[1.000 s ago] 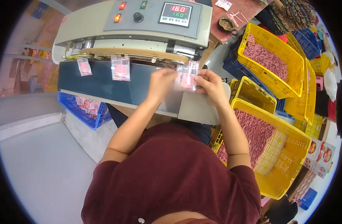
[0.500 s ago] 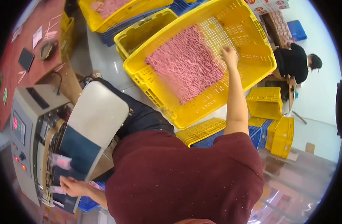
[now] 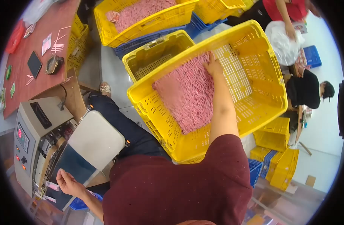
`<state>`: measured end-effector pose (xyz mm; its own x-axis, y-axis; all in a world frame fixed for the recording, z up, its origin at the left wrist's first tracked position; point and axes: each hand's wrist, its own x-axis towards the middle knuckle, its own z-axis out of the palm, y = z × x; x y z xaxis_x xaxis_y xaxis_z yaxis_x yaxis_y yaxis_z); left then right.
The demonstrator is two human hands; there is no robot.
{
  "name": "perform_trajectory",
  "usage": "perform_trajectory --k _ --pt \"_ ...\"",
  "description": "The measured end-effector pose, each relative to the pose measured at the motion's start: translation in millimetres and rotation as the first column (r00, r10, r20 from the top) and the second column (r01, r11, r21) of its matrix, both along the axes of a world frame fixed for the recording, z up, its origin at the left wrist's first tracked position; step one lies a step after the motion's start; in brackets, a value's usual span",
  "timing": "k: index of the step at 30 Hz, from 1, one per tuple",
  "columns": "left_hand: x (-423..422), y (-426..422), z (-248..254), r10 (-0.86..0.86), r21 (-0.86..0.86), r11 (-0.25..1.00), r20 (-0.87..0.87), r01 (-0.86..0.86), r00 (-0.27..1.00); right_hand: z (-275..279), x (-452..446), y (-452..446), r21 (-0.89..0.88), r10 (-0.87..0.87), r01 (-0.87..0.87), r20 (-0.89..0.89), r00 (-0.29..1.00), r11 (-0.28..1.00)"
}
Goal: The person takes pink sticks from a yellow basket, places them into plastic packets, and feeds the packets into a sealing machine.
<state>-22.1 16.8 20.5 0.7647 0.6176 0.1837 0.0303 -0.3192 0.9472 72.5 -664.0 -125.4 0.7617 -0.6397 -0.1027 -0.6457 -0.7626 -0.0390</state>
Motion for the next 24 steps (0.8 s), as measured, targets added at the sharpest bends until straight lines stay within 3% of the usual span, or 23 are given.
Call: perform_trajectory --k 3,5,11,13,14,21,24 --pt "0 -1 0 0.032 0.032 0.999 -0.044 -0.031 0.998 -16 -1 -27 -0.078 0.075 -0.077 -0.034 0.997 0.994" --pt "3 -7 2 0.055 0.053 0.997 -0.094 -0.050 0.994 -4 -5 -50 0.154 0.130 -0.138 0.060 0.990 0.978" --pt "11 -8 -4 0.051 0.093 0.995 -0.138 -0.038 0.989 8 -6 -32 -0.099 0.088 -0.076 0.118 0.989 0.992" --pt "13 -12 -6 0.028 0.101 0.995 -0.149 -0.013 0.988 -4 -1 -18 -0.285 0.064 -0.025 0.129 0.990 0.958" --pt "13 -13 -6 0.002 0.108 0.994 -0.160 0.015 0.987 -15 -2 -21 -0.366 0.149 -0.093 0.128 0.981 0.926" --pt "1 -6 -10 0.025 0.265 0.964 -0.120 0.008 0.992 23 -13 -53 -0.357 0.455 -0.387 0.130 0.881 0.850" --pt "-3 -6 -7 0.034 0.272 0.962 -0.122 0.000 0.992 68 -23 -38 -0.355 0.523 -0.445 0.160 0.837 0.822"
